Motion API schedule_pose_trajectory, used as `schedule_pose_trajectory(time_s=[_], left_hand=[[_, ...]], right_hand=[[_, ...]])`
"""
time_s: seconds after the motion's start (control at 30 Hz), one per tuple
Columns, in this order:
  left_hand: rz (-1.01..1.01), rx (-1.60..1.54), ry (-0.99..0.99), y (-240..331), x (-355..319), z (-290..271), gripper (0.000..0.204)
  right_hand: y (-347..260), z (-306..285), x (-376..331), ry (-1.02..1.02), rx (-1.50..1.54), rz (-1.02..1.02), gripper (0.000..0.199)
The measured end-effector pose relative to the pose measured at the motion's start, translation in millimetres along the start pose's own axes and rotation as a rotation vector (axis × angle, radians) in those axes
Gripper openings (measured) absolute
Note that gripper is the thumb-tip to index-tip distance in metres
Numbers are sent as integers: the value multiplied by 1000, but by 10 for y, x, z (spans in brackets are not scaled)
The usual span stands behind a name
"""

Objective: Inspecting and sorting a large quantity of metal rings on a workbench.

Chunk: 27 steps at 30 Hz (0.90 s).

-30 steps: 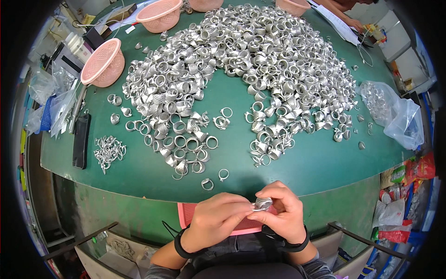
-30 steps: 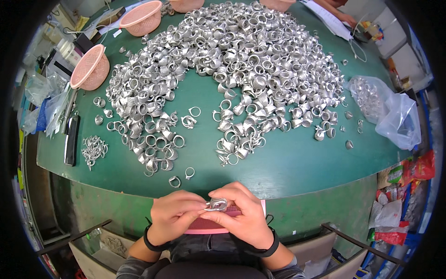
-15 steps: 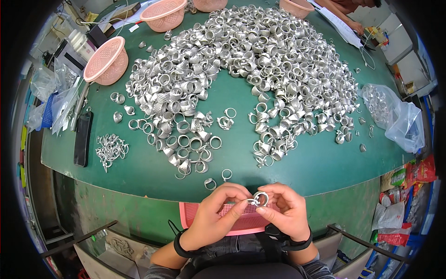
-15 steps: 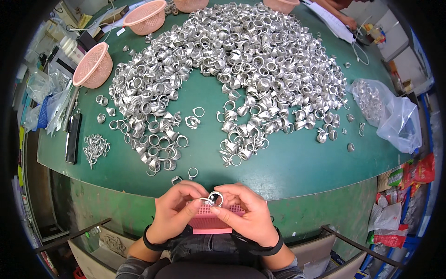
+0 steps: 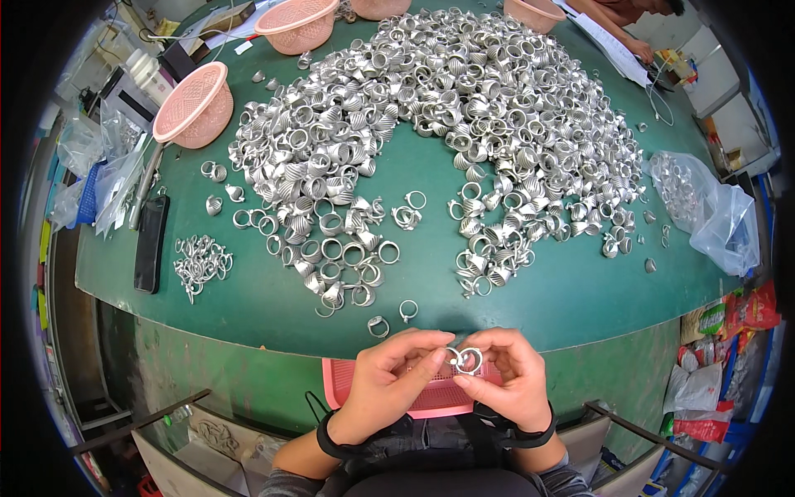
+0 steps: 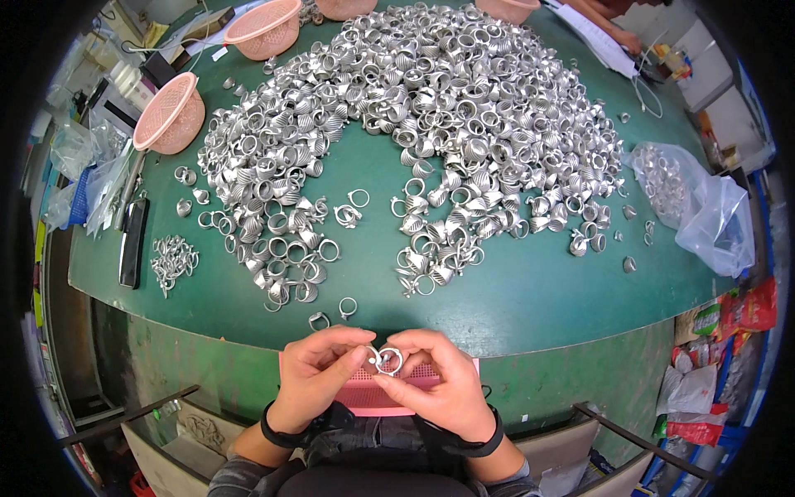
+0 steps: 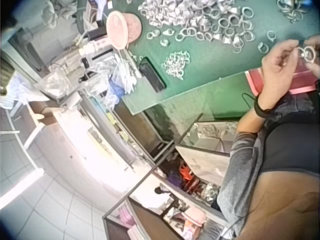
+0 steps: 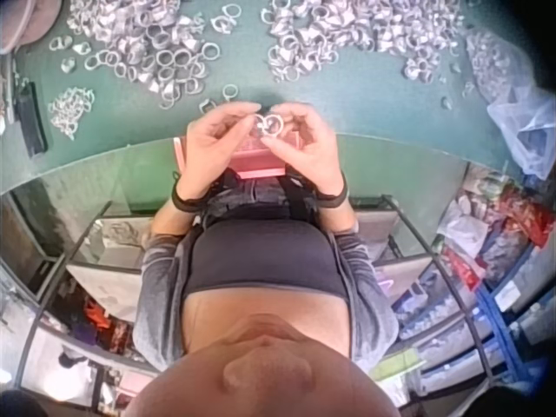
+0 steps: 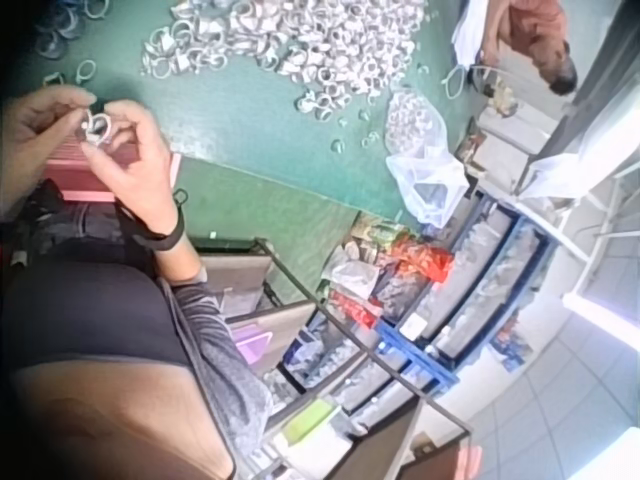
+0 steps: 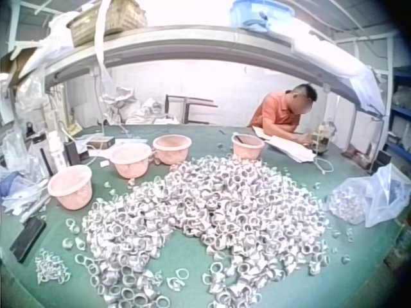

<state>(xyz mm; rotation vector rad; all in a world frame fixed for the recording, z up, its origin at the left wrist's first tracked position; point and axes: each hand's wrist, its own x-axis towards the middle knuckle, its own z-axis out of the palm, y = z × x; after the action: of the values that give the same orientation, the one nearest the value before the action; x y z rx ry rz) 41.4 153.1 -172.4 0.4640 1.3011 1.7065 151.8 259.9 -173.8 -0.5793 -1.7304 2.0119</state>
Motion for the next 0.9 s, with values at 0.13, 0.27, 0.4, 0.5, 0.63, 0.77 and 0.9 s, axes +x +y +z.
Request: schedule_pose_trajectory(time_s=[0.13,0.27,0.4,0.5,0.63,0.77,0.9], left_hand=[[109,165,-8,-32,-4,-44,17],[92,171,-27,-70,-7,-56,15],[194,292,-49,-25,2,-63,13],[261,350,-41,-19,-9,-62,13],[310,310,-16,-9,-28,-31,14],[270,285,5,-65,-26,-30,14],[274,141,-8,-102,-6,-27,18]], right_hand=[[-46,-20,12,-37,-150,17,36],[-29,-50,4,-39,-209,4,35],[-45,-43,-3,-36,-167,35,35],[-55,-34,-25,-31,-175,57,35],[-13,-15,-27,-25,-142,-21,34],[28,7,-44,13,-179,-96,30],[50,7,-40,14,-134,-138,27]])
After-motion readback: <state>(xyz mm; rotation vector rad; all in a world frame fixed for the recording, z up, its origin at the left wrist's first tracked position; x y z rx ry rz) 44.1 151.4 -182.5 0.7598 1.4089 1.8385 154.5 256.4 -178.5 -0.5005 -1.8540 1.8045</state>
